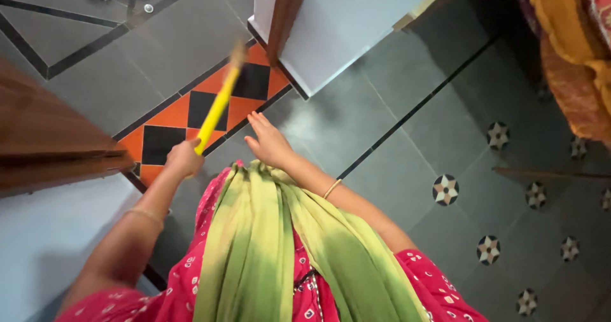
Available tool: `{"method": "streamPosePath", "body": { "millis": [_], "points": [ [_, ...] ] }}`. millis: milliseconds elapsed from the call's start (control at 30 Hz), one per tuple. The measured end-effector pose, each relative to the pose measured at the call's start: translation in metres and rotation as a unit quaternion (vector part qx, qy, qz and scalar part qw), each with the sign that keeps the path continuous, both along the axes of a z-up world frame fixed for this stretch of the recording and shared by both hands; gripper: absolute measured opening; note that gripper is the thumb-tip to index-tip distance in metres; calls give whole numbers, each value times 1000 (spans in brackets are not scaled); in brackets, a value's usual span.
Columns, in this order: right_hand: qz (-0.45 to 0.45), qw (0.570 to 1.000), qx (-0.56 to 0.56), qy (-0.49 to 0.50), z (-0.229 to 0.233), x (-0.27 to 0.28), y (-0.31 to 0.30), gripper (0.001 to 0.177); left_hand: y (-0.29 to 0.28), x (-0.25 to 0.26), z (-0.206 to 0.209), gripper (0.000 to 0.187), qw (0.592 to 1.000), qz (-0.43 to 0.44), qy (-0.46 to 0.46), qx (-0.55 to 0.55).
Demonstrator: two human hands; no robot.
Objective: The person sweeps debris across a tiled floor using a yellow-handled broom, moving objects and paper scraps together into a pile.
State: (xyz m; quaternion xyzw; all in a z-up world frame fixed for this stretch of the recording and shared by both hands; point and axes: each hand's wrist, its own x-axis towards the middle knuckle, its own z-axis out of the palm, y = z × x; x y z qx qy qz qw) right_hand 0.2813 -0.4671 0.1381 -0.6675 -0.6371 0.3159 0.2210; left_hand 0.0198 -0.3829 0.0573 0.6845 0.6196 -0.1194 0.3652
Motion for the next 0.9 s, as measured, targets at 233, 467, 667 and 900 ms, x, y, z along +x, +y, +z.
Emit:
{"method": "streamPosePath", "body": {
  "millis": [233, 467, 667, 900],
  "points": [
    [32, 999, 17, -14, 3, 53, 0, 64, -60, 53, -12, 58, 994, -100, -5, -40],
    [55, 998, 5, -6, 4, 90, -13, 64, -89, 68, -57, 62, 997, -60, 26, -33],
    [71, 997, -19, -24, 9, 113, -22, 64, -62, 61, -54, 58, 993, 76, 72, -53],
    [96, 995, 6, -25, 21, 131, -23, 64, -49, 105, -56, 63, 977, 210, 19, -17]
  ]
}}
